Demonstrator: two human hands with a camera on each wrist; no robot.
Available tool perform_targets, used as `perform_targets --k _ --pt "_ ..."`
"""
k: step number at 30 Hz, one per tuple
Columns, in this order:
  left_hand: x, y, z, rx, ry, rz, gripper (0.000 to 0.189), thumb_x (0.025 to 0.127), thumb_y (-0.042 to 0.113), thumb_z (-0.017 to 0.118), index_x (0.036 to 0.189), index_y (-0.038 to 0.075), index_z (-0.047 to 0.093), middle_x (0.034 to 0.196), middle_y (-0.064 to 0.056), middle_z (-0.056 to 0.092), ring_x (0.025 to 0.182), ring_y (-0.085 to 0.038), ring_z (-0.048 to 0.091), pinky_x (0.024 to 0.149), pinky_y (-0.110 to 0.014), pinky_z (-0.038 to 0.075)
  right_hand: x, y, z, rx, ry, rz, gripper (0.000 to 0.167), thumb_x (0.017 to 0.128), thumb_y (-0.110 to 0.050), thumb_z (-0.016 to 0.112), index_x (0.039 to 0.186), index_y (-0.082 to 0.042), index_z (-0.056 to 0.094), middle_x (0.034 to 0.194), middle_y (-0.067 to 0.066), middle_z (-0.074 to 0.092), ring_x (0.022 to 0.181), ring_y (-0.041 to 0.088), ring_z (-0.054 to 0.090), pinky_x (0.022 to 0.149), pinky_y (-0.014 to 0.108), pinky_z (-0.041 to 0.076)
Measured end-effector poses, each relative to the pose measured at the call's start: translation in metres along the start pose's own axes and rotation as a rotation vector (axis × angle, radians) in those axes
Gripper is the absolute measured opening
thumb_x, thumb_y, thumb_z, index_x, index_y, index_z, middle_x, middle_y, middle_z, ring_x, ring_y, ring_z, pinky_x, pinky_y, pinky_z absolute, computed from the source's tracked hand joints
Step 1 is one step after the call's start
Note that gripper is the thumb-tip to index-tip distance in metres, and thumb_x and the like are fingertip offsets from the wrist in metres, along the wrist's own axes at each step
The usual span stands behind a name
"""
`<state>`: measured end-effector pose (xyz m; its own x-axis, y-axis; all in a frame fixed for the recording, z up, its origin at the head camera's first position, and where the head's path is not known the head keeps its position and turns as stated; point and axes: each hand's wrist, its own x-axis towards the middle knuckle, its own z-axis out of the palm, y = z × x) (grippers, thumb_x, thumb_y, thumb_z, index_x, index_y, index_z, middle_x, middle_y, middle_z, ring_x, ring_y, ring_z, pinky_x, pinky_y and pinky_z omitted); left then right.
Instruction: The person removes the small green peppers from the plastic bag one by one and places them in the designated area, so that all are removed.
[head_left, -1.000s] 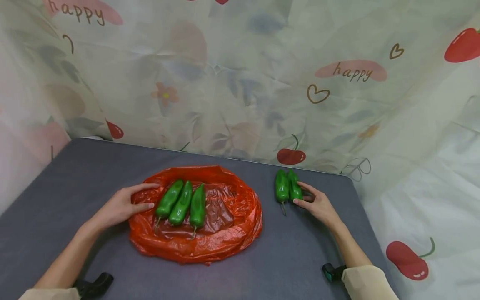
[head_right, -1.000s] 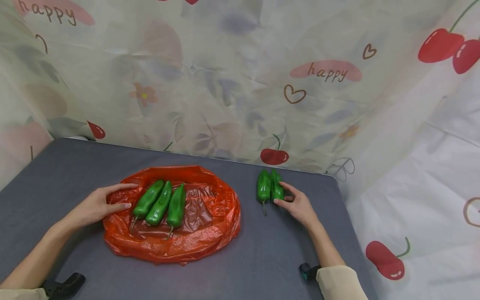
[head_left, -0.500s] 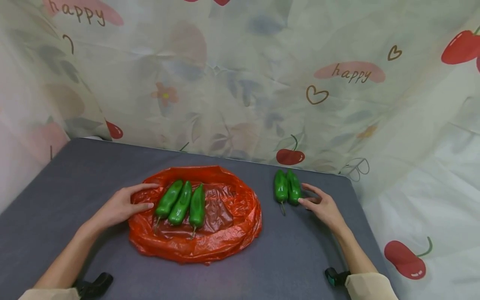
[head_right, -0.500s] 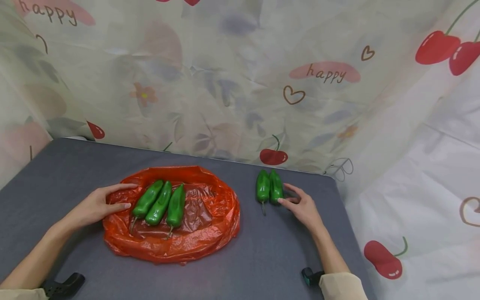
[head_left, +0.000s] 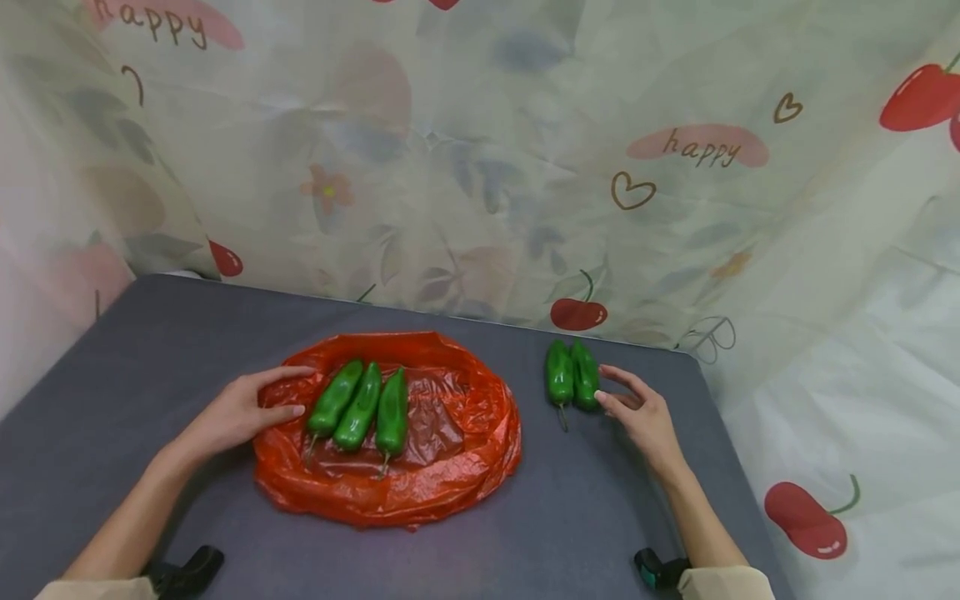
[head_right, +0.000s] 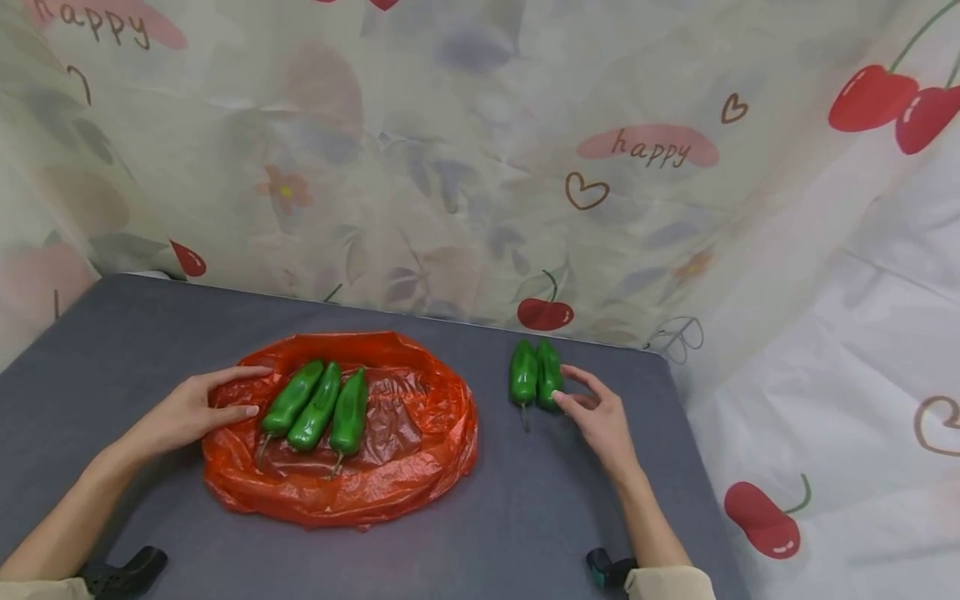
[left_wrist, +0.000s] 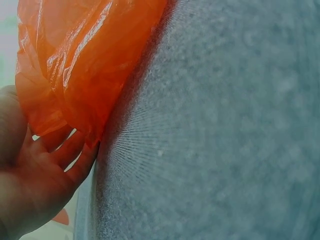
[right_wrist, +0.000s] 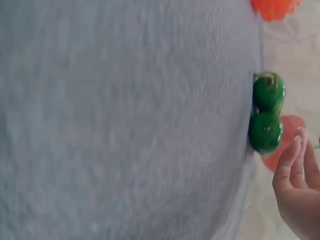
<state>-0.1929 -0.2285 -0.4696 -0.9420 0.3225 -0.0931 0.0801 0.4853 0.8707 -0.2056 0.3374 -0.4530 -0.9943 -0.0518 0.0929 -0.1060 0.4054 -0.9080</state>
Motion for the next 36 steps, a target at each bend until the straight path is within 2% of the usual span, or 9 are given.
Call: perform_targets --k 5,12,19,24,28,32,36 --pt "0.000 0.000 0.001 -0.010 0.000 0.006 0.055 0.095 0.025 0.069 0.145 0.011 0.049 0.108 -0.021 0.063 0.059 -0.022 0.066 0.057 -0.035 0.057 -0.004 -0.006 0.008 0.038 -0.005 -0.035 0.050 0.095 -0.020 0.069 0.141 -0.007 0.054 0.140 0.022 0.052 0.100 0.009 0.067 0.081 0.031 0.056" --pt "0.002 0.002 -0.002 0.018 0.009 0.017 0.055 0.095 0.027 0.069 0.145 0.011 0.050 0.115 -0.023 0.061 0.060 -0.020 0.066 0.058 -0.034 0.057 -0.009 -0.016 0.023 0.083 -0.055 -0.063 0.051 0.095 -0.015 0.069 0.141 -0.001 0.052 0.136 0.023 0.055 0.102 0.015 0.066 0.083 0.025 0.053" --pt "0.002 0.005 -0.005 0.030 -0.001 0.025 0.054 0.095 0.025 0.068 0.144 0.010 0.050 0.113 -0.023 0.061 0.059 -0.020 0.066 0.057 -0.034 0.057 -0.012 -0.026 0.039 0.139 -0.102 -0.097 0.049 0.093 -0.010 0.070 0.139 -0.002 0.054 0.135 0.025 0.055 0.102 0.020 0.065 0.085 0.025 0.053" --pt "0.001 0.006 -0.006 0.058 0.000 0.041 0.054 0.096 0.026 0.068 0.144 0.010 0.050 0.114 -0.021 0.062 0.061 -0.018 0.065 0.058 -0.032 0.056 -0.012 -0.033 0.049 0.152 -0.118 -0.104 0.048 0.093 -0.010 0.070 0.138 -0.002 0.055 0.134 0.026 0.055 0.101 0.020 0.064 0.085 0.025 0.053" --pt "0.000 0.007 -0.006 0.054 -0.009 0.064 0.055 0.096 0.025 0.068 0.144 0.008 0.049 0.112 -0.019 0.064 0.062 -0.017 0.065 0.059 -0.031 0.056 -0.013 -0.036 0.058 0.143 -0.139 -0.098 0.048 0.093 -0.008 0.070 0.139 -0.003 0.055 0.133 0.021 0.058 0.102 0.022 0.063 0.085 0.025 0.053" --pt "-0.001 0.007 -0.006 0.025 -0.022 0.057 0.055 0.096 0.024 0.068 0.145 0.009 0.049 0.109 -0.018 0.064 0.061 -0.018 0.066 0.059 -0.032 0.057 -0.012 -0.038 0.067 0.150 -0.159 -0.091 0.049 0.093 -0.004 0.069 0.139 -0.001 0.054 0.132 0.019 0.059 0.102 0.028 0.063 0.085 0.027 0.054" --pt "-0.002 0.007 -0.005 0.033 -0.020 0.052 0.055 0.096 0.024 0.068 0.145 0.008 0.048 0.113 -0.020 0.062 0.064 -0.018 0.066 0.061 -0.032 0.057 -0.009 -0.041 0.075 0.159 -0.173 -0.089 0.049 0.092 -0.002 0.069 0.138 -0.002 0.055 0.131 0.020 0.060 0.102 0.029 0.063 0.085 0.028 0.054"
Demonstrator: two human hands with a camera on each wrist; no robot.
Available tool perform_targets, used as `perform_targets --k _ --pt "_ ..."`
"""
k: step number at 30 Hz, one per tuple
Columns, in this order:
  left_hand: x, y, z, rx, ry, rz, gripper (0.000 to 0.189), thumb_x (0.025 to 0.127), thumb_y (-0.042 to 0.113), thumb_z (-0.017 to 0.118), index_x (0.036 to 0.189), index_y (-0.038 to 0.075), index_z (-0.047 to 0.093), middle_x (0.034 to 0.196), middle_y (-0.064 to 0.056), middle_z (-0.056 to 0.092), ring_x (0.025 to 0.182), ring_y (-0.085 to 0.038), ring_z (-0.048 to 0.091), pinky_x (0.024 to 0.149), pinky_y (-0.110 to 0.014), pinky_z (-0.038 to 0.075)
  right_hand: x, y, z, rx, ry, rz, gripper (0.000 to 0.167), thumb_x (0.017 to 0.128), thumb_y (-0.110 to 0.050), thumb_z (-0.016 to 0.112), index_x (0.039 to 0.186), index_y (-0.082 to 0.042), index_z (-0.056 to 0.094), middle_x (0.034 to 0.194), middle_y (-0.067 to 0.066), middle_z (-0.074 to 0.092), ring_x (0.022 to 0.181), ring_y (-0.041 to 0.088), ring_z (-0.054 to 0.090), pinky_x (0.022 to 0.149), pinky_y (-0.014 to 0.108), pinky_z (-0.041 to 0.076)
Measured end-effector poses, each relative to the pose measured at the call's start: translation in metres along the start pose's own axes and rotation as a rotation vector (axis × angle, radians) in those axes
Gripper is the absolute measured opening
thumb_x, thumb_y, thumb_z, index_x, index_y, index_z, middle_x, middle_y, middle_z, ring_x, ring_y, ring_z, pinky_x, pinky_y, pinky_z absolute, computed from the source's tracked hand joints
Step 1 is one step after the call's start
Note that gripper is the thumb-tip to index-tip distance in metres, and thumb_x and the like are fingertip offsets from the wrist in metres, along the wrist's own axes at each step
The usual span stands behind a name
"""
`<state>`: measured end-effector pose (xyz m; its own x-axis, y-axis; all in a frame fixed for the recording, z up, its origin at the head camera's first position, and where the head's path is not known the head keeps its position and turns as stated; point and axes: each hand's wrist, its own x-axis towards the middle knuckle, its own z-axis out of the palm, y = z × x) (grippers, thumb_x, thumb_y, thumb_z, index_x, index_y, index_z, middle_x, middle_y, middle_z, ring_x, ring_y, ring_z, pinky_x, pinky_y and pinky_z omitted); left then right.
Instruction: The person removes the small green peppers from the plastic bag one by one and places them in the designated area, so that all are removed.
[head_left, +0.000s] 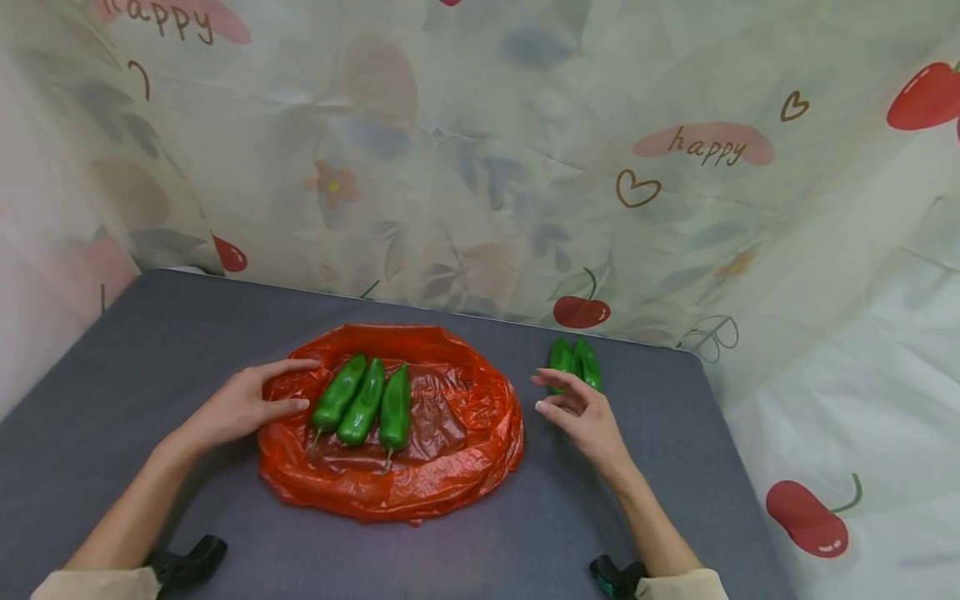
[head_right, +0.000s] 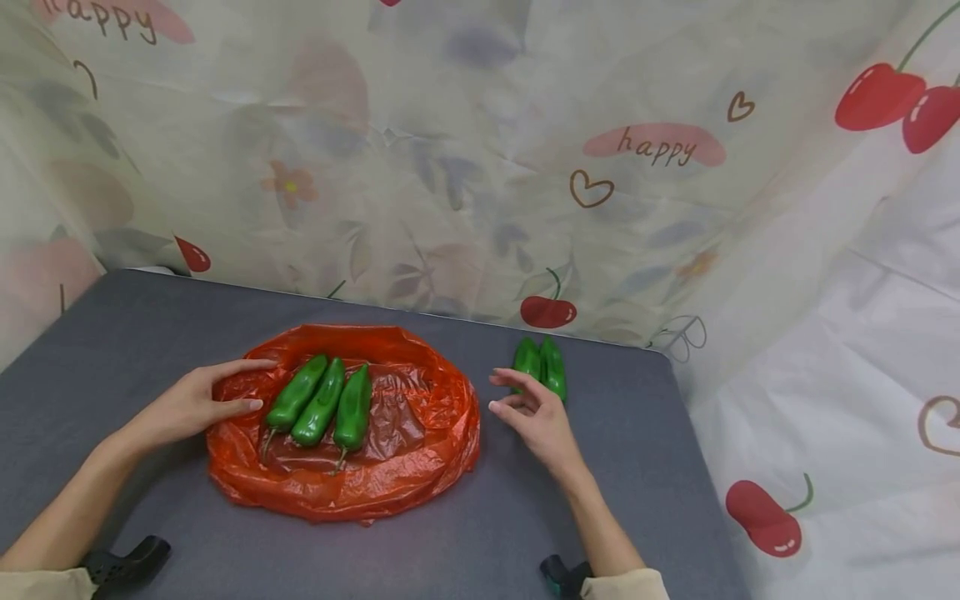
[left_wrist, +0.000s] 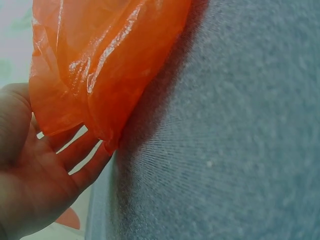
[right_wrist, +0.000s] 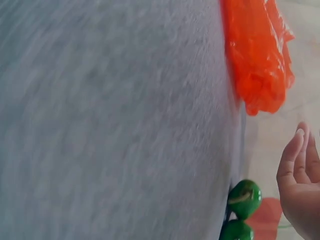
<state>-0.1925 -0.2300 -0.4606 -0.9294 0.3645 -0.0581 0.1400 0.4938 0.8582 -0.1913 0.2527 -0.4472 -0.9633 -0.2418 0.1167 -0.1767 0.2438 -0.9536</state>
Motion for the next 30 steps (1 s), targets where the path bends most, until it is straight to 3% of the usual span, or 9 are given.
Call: perform_targets --k 7,14,22,30 --pt "-0.003 0.003 -0.001 0.018 0.014 0.009 0.057 0.095 0.024 0.069 0.145 0.008 0.048 0.117 -0.020 0.061 0.065 -0.016 0.065 0.061 -0.030 0.055 0.005 0.000 0.015 0.009 -0.048 -0.036 0.045 0.093 -0.008 0.070 0.137 -0.010 0.058 0.131 0.023 0.059 0.103 0.027 0.063 0.086 0.028 0.054" --pt "-0.003 0.006 0.001 0.024 0.024 -0.002 0.057 0.095 0.025 0.069 0.146 0.009 0.048 0.118 -0.021 0.060 0.065 -0.016 0.065 0.061 -0.030 0.055 0.009 -0.003 0.028 0.084 -0.100 -0.050 0.047 0.093 -0.007 0.070 0.138 -0.004 0.056 0.131 0.024 0.058 0.111 0.034 0.063 0.087 0.030 0.055" --pt "-0.001 0.006 0.003 0.009 0.025 -0.019 0.057 0.095 0.026 0.070 0.145 0.010 0.049 0.123 -0.024 0.058 0.067 -0.018 0.067 0.063 -0.032 0.057 0.015 -0.007 0.047 0.079 -0.136 -0.068 0.047 0.093 -0.007 0.069 0.138 -0.001 0.055 0.131 0.024 0.058 0.110 0.039 0.062 0.087 0.029 0.054" --pt "-0.002 0.006 0.003 0.004 0.020 -0.021 0.057 0.094 0.025 0.070 0.145 0.012 0.048 0.115 -0.021 0.060 0.061 -0.020 0.066 0.060 -0.033 0.057 0.020 -0.013 0.068 0.103 -0.188 -0.072 0.046 0.093 -0.010 0.071 0.137 -0.009 0.057 0.133 0.025 0.055 0.111 0.035 0.063 0.087 0.032 0.055"
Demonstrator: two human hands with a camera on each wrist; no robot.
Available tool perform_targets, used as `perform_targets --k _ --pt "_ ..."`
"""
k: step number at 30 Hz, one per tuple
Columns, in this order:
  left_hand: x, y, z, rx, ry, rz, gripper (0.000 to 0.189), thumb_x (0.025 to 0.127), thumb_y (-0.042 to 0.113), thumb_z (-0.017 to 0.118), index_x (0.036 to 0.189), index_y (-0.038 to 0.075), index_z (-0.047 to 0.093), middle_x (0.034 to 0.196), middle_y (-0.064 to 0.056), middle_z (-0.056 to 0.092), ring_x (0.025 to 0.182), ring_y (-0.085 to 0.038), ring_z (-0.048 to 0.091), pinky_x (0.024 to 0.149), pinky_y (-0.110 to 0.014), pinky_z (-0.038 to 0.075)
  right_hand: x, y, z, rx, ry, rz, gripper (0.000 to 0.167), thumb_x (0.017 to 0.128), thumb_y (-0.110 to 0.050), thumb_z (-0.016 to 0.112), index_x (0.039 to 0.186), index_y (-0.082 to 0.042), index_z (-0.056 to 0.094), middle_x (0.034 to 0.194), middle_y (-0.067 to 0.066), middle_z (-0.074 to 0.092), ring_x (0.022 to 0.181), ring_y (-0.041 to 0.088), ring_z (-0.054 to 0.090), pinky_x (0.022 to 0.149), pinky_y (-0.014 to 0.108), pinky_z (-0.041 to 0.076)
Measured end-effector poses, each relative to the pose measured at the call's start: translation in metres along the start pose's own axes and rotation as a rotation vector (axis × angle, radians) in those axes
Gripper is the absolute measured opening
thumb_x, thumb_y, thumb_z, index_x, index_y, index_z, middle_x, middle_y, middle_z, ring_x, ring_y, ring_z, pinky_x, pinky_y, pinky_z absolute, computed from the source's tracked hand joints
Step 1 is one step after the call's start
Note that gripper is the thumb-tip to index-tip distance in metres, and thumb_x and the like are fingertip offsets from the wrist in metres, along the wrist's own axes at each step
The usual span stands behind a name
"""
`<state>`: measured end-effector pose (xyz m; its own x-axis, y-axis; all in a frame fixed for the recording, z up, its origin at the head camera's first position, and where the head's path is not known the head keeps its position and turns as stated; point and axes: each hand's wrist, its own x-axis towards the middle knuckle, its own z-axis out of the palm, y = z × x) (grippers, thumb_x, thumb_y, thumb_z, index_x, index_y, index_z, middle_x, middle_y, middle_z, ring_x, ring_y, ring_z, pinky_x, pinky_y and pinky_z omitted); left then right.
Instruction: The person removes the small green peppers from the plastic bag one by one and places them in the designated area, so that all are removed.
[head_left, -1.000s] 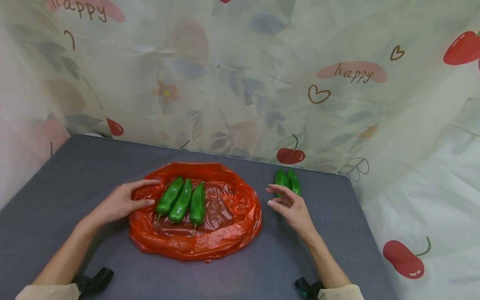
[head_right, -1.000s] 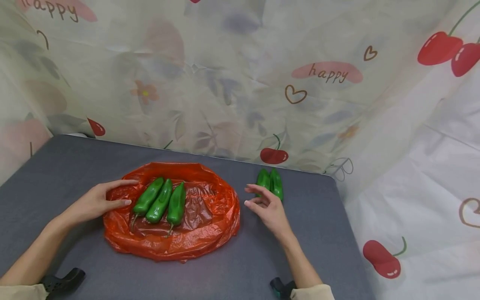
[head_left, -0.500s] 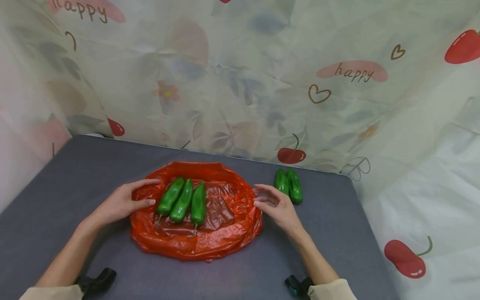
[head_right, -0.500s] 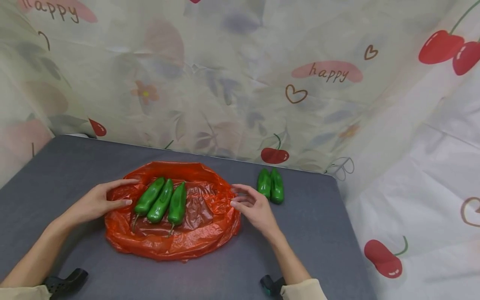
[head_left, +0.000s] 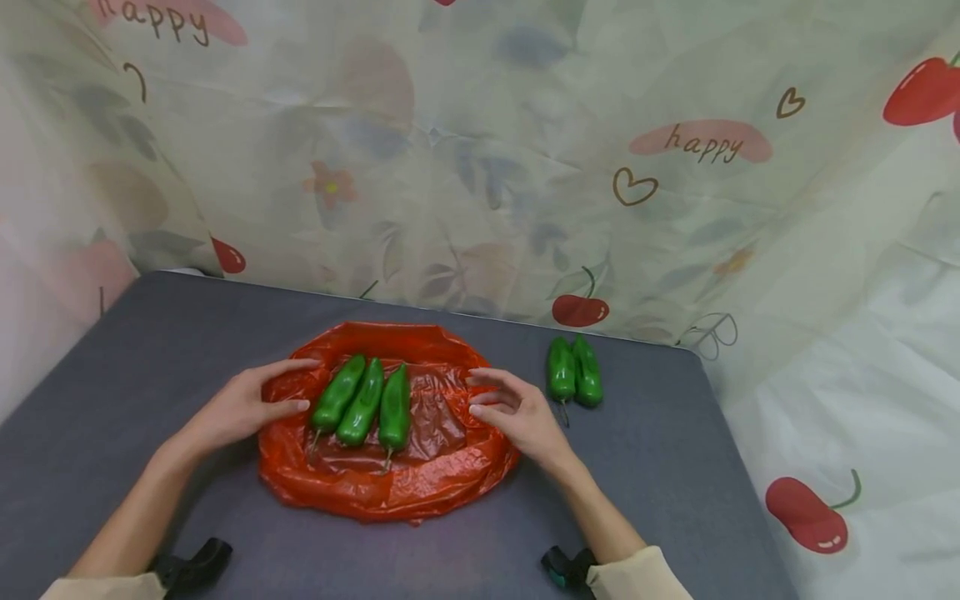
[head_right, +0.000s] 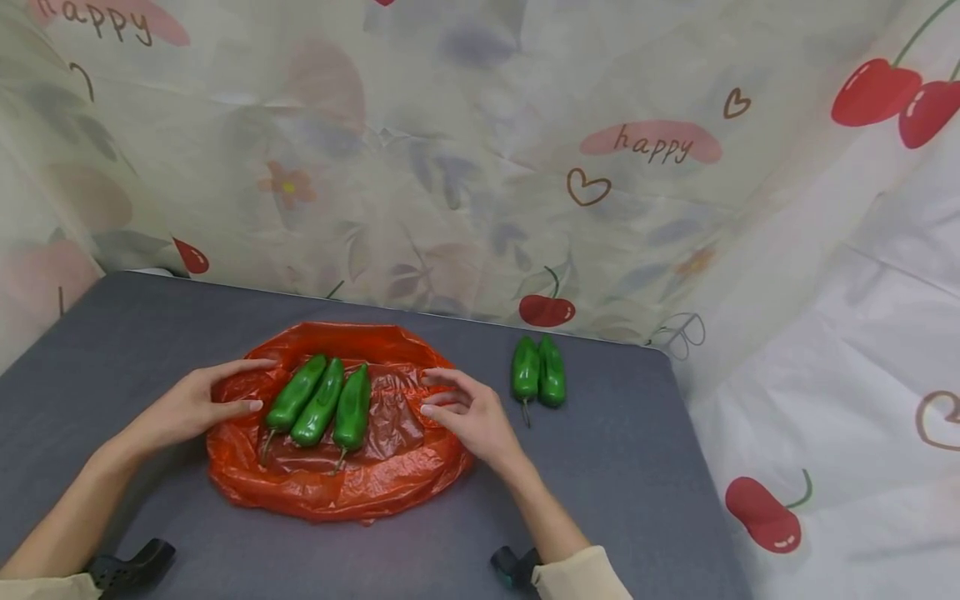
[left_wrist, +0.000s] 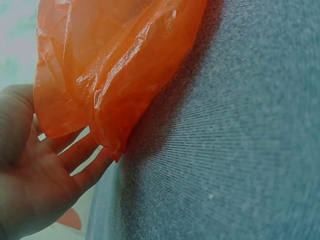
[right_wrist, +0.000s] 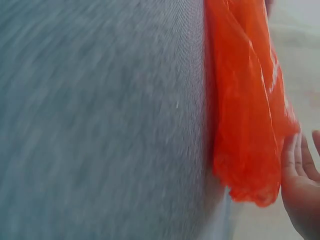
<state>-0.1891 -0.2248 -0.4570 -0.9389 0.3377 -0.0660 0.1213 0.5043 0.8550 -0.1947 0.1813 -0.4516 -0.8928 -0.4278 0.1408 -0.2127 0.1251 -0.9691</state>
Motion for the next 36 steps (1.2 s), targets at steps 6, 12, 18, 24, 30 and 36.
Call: perform_targets --k 6,12,18,24,30,36 --pt "-0.002 0.001 -0.002 -0.010 -0.010 -0.006 0.058 0.095 0.026 0.069 0.146 0.011 0.048 0.114 -0.022 0.061 0.060 -0.020 0.066 0.060 -0.033 0.057 0.006 -0.004 0.013 -0.019 0.001 0.068 0.047 0.092 -0.006 0.070 0.137 -0.004 0.056 0.135 0.019 0.057 0.110 0.032 0.064 0.082 0.027 0.055" --pt "-0.001 0.001 -0.001 -0.017 -0.015 -0.008 0.058 0.095 0.025 0.070 0.146 0.011 0.048 0.109 -0.021 0.062 0.059 -0.021 0.066 0.059 -0.033 0.057 0.008 -0.006 0.024 -0.029 -0.020 0.137 0.049 0.092 -0.006 0.070 0.139 -0.003 0.055 0.137 0.016 0.056 0.113 0.034 0.063 0.082 0.026 0.055" --pt "-0.001 0.002 -0.001 -0.032 -0.025 0.000 0.059 0.095 0.026 0.069 0.147 0.010 0.046 0.112 -0.021 0.061 0.060 -0.021 0.066 0.058 -0.033 0.057 0.010 -0.005 0.034 -0.063 -0.043 0.141 0.049 0.092 -0.011 0.073 0.137 -0.005 0.057 0.135 0.013 0.058 0.108 0.028 0.066 0.079 0.026 0.055" --pt "-0.002 0.001 -0.001 -0.014 -0.016 0.015 0.058 0.095 0.025 0.069 0.146 0.009 0.047 0.109 -0.019 0.062 0.059 -0.019 0.065 0.057 -0.032 0.056 0.014 -0.004 0.043 -0.093 -0.058 0.116 0.047 0.092 -0.017 0.074 0.135 -0.008 0.059 0.131 0.013 0.061 0.105 0.023 0.068 0.080 0.028 0.055" --pt "0.000 -0.003 0.001 -0.005 -0.016 0.006 0.057 0.095 0.027 0.069 0.146 0.011 0.048 0.108 -0.019 0.062 0.058 -0.020 0.065 0.058 -0.033 0.056 0.019 -0.003 0.051 -0.112 -0.080 0.127 0.049 0.093 -0.018 0.072 0.139 -0.010 0.058 0.132 0.013 0.061 0.104 0.023 0.068 0.079 0.028 0.056" --pt "0.001 -0.004 0.002 -0.024 -0.015 0.012 0.056 0.095 0.027 0.069 0.145 0.012 0.048 0.107 -0.019 0.062 0.058 -0.021 0.066 0.058 -0.033 0.057 0.022 -0.005 0.057 -0.131 -0.107 0.172 0.051 0.092 -0.020 0.073 0.140 -0.013 0.057 0.123 0.016 0.065 0.101 0.022 0.069 0.076 0.029 0.057"
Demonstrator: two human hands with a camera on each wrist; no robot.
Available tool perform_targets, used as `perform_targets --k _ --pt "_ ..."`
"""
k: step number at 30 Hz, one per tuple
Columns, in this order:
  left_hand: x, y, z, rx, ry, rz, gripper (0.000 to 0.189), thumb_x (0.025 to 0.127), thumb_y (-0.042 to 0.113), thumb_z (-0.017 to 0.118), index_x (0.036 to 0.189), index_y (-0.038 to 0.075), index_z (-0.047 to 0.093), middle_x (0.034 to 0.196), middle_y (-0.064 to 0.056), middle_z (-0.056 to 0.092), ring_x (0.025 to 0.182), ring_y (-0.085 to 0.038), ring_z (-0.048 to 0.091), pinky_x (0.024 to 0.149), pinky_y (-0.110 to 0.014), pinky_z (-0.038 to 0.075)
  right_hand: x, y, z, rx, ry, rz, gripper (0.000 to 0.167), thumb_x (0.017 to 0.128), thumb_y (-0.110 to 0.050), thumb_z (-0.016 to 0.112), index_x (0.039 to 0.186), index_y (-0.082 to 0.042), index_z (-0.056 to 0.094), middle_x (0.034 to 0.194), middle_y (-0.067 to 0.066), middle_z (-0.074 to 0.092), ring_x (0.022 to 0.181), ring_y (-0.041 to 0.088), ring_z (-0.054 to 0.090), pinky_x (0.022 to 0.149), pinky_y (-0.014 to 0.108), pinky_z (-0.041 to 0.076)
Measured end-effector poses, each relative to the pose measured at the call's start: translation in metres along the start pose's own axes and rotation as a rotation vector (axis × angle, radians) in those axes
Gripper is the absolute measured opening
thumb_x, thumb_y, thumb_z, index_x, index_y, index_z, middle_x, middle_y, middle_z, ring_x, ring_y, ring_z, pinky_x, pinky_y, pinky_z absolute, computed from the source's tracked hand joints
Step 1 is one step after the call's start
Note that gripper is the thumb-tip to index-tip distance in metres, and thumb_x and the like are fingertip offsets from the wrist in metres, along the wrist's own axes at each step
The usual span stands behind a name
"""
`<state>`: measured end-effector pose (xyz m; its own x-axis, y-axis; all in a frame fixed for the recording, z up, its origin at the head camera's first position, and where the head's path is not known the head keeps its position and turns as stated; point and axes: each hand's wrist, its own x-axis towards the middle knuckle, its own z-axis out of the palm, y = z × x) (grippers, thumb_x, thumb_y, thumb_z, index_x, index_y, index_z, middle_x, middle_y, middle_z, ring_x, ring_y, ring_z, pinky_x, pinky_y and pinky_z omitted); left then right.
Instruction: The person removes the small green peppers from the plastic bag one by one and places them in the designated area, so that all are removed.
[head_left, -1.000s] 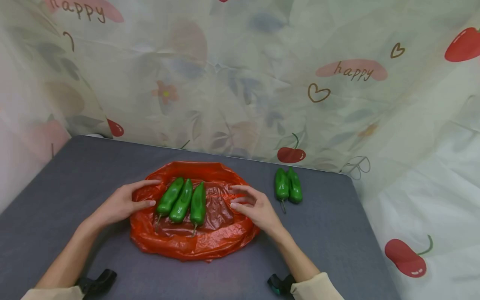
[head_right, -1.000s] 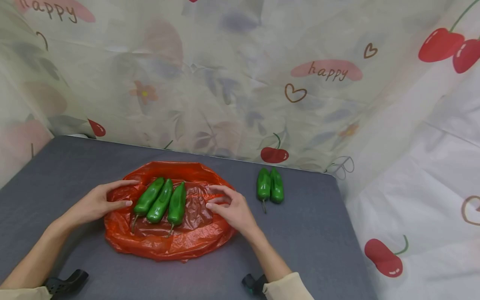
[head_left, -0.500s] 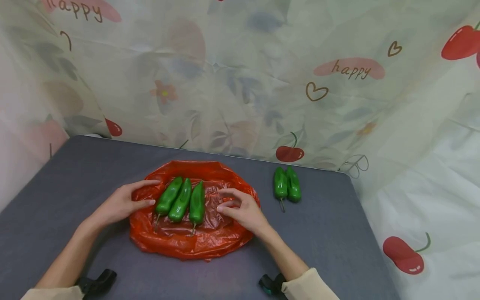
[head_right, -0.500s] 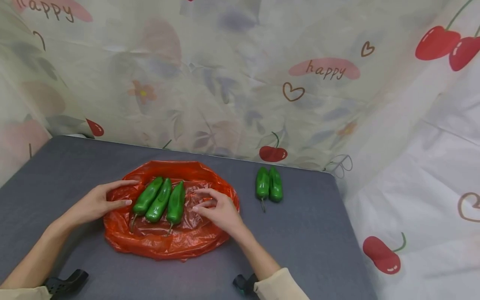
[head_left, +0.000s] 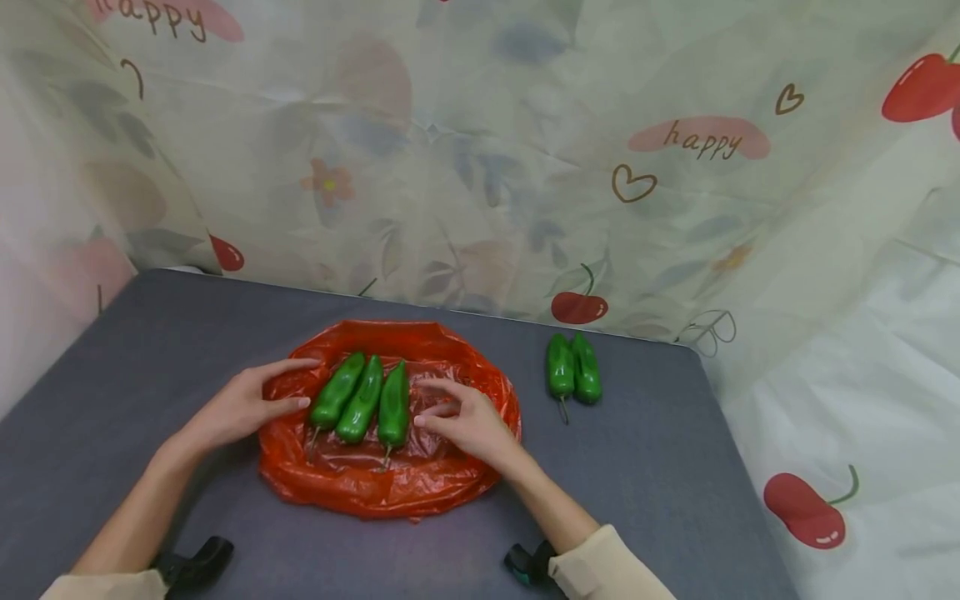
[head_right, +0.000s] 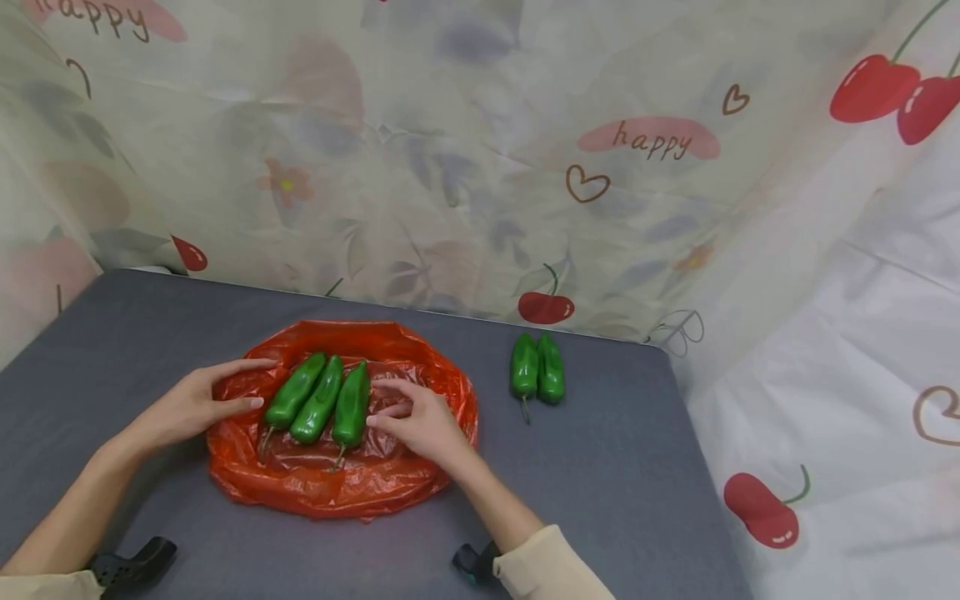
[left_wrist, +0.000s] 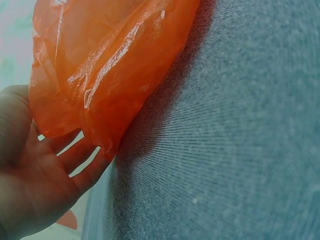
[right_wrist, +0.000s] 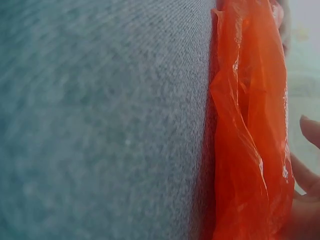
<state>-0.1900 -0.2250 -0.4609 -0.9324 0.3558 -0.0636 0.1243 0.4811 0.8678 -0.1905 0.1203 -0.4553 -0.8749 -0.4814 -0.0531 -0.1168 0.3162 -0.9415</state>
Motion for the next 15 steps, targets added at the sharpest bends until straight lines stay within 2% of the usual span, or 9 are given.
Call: perform_targets --k 3,10,15 --pt "0.000 0.001 -0.001 0.004 0.001 0.008 0.056 0.095 0.026 0.068 0.146 0.011 0.048 0.110 -0.020 0.062 0.059 -0.020 0.065 0.057 -0.033 0.056 0.002 -0.002 0.002 -0.043 -0.008 0.027 0.051 0.091 -0.022 0.074 0.139 -0.014 0.058 0.119 0.016 0.068 0.098 0.018 0.070 0.074 0.028 0.056" --pt "-0.001 0.002 0.000 0.000 0.001 -0.016 0.056 0.095 0.026 0.068 0.146 0.011 0.048 0.111 -0.020 0.061 0.059 -0.021 0.065 0.058 -0.033 0.057 0.009 -0.001 0.006 -0.093 -0.045 0.050 0.050 0.091 -0.025 0.075 0.138 -0.015 0.059 0.127 0.009 0.065 0.099 0.016 0.068 0.077 0.027 0.056" --pt "-0.001 0.001 0.000 0.005 0.001 -0.016 0.056 0.096 0.026 0.068 0.146 0.011 0.048 0.114 -0.022 0.060 0.059 -0.022 0.065 0.058 -0.034 0.057 0.013 -0.001 0.011 -0.128 -0.049 0.063 0.055 0.090 -0.026 0.076 0.141 -0.016 0.057 0.129 0.008 0.065 0.093 0.013 0.070 0.070 0.026 0.055"
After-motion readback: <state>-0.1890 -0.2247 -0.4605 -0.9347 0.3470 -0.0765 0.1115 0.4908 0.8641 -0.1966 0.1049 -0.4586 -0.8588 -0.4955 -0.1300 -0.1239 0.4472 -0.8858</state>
